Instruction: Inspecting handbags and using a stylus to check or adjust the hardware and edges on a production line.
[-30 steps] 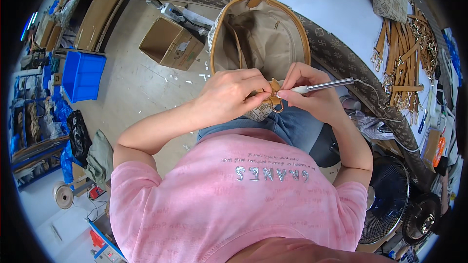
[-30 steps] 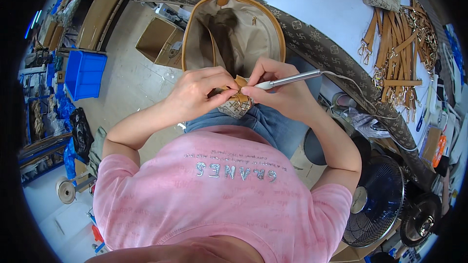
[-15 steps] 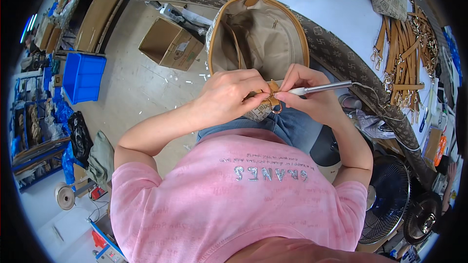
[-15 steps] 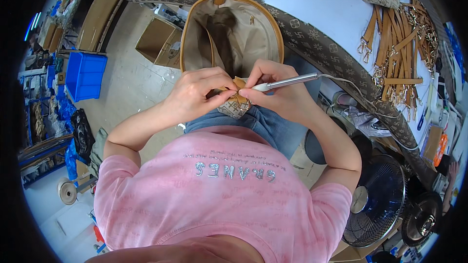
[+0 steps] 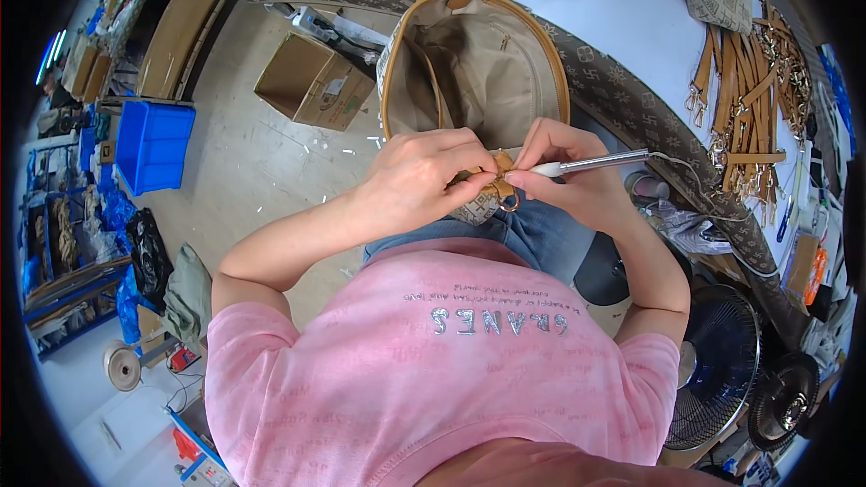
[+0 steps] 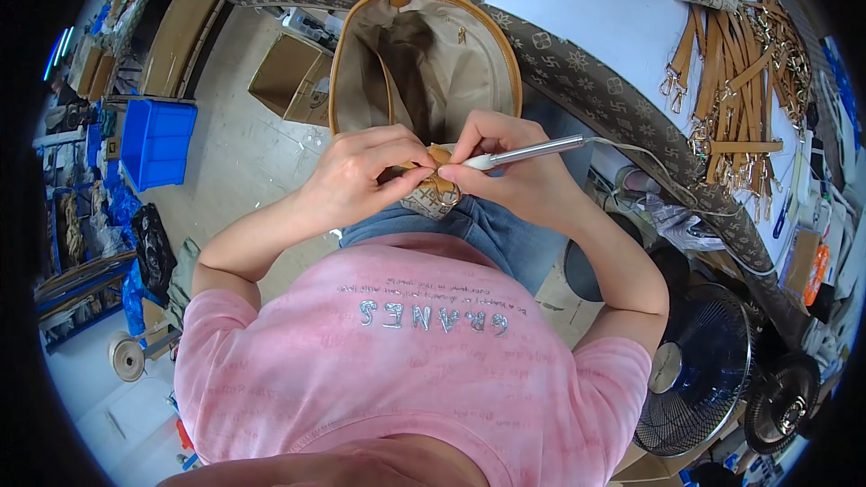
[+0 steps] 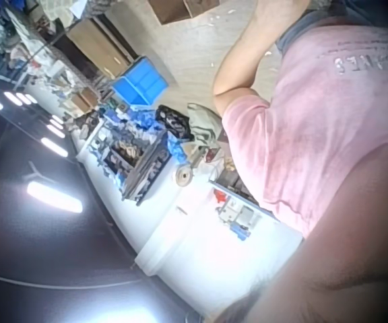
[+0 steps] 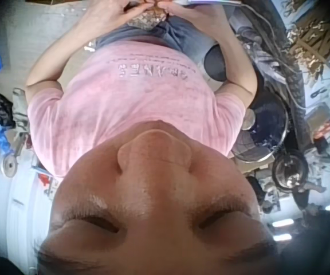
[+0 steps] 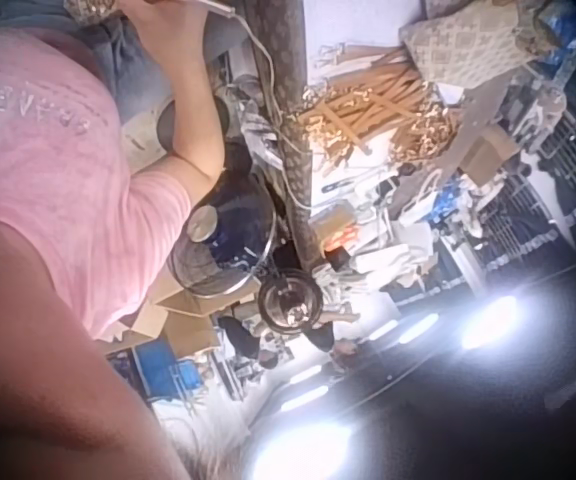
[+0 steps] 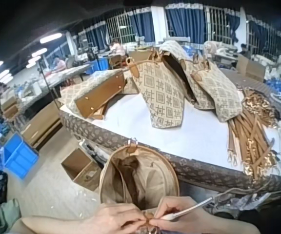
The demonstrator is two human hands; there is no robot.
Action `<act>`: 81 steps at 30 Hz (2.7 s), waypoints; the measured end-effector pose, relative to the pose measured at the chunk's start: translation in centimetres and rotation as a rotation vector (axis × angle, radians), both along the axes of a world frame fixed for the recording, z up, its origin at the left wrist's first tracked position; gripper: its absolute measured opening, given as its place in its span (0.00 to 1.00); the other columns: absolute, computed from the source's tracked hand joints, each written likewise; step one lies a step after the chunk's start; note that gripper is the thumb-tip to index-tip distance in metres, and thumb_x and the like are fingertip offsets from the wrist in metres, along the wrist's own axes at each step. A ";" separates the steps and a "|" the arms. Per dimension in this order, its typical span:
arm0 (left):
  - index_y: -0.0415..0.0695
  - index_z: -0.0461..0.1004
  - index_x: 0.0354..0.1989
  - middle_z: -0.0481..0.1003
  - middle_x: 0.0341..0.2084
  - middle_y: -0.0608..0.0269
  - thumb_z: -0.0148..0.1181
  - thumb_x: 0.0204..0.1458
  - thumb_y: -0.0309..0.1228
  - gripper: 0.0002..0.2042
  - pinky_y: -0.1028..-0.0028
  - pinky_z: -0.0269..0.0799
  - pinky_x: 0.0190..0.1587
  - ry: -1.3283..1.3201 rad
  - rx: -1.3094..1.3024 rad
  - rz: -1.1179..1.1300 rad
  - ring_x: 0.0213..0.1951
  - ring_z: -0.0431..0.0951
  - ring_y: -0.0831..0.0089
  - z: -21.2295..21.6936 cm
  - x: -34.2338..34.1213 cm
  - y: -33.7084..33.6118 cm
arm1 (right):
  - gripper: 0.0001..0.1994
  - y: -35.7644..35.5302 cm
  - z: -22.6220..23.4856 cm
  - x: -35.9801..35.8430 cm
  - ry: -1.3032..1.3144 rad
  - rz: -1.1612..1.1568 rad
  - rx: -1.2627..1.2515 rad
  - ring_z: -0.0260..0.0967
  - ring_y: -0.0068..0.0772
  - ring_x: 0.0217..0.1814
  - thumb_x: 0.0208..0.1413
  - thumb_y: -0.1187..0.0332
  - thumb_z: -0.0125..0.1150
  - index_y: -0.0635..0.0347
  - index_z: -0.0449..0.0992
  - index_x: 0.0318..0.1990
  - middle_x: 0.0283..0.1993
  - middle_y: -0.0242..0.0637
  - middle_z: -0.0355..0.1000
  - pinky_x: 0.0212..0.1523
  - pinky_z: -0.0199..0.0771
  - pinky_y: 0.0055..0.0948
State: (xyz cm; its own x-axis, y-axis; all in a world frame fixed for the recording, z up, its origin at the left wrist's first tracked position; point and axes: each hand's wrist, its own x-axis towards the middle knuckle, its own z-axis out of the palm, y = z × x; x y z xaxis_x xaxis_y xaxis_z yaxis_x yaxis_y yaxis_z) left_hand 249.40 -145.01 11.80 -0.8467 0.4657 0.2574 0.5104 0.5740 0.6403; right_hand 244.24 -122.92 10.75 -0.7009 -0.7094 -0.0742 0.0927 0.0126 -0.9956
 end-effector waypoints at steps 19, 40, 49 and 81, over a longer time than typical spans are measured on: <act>0.42 0.70 0.53 0.77 0.36 0.59 0.58 0.50 0.16 0.20 0.77 0.69 0.32 -0.145 0.383 -0.084 0.33 0.76 0.77 6.9 -3.2 4.4 | 0.03 6.3 7.4 -3.3 0.057 -0.574 -0.981 0.62 0.22 0.43 0.62 0.73 0.50 0.59 0.66 0.41 0.47 0.38 0.62 0.40 0.76 0.23; 0.42 0.78 0.38 0.72 0.31 0.67 0.68 0.43 0.27 0.12 0.75 0.70 0.32 0.431 -0.011 -0.085 0.31 0.71 0.72 3.6 -7.5 1.6 | 0.07 2.0 2.6 -3.1 -0.165 -0.372 -0.602 0.61 0.19 0.26 0.55 0.73 0.57 0.63 0.65 0.31 0.32 0.35 0.61 0.34 0.78 0.25; 0.42 0.77 0.34 0.72 0.29 0.65 0.67 0.43 0.30 0.10 0.70 0.69 0.33 0.552 0.040 -0.402 0.32 0.70 0.68 2.8 -9.6 0.8 | 0.05 2.1 2.4 -2.9 0.007 -0.407 -0.421 0.62 0.19 0.26 0.54 0.75 0.57 0.63 0.66 0.31 0.32 0.35 0.62 0.40 0.80 0.29; 0.41 0.71 0.30 0.69 0.26 0.61 0.61 0.48 0.27 0.06 0.68 0.71 0.35 0.397 -0.051 -0.395 0.33 0.71 0.62 4.9 -9.4 0.9 | 0.07 1.8 2.0 -1.8 0.422 -0.294 -0.050 0.65 0.22 0.34 0.48 0.81 0.65 0.63 0.71 0.32 0.34 0.34 0.67 0.34 0.64 0.19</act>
